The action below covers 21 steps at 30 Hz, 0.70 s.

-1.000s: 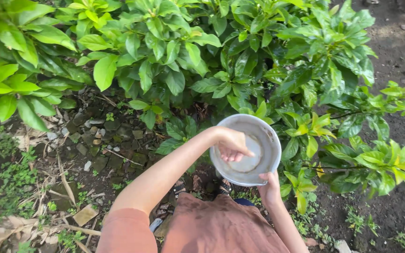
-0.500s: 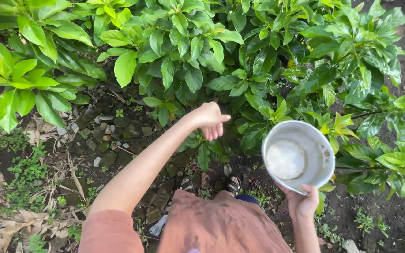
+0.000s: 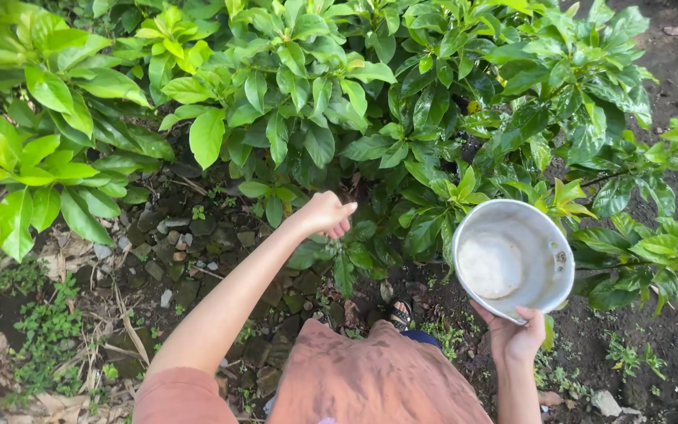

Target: The recorder is applying granular fertilizer from a bowl to several plants in a garden.

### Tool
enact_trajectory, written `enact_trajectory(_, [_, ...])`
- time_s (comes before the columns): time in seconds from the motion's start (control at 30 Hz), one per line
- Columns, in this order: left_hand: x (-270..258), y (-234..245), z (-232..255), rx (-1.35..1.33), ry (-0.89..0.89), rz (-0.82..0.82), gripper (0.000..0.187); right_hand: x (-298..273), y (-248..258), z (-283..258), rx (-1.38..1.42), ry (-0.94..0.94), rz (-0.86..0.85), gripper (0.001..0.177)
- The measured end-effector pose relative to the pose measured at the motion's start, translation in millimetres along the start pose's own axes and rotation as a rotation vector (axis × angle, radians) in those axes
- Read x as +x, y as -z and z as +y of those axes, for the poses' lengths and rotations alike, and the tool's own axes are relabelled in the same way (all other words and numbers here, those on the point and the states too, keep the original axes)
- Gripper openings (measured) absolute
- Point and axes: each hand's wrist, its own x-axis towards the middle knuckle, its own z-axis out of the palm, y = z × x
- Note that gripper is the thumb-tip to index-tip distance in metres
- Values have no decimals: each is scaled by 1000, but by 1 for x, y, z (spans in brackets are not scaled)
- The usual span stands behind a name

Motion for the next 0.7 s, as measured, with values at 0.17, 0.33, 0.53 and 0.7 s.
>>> enact_trajectory(0.17, [8,-4,-3,190,54,-78,54,-8,-17,1,-15,-2,25,86])
enact_trajectory(0.33, [1,-18,29,378,-123,-8,51,-3,-16,15,-59,-9,43,82])
enact_trajectory(0.53, [-19,-50,108,-78,-554,48,28,6,-12,37,-86,-78,81,76])
enact_trajectory(0.7, [6,-89,130,-234,-513,-156,29,13,-12,59,-16,-96,47,75])
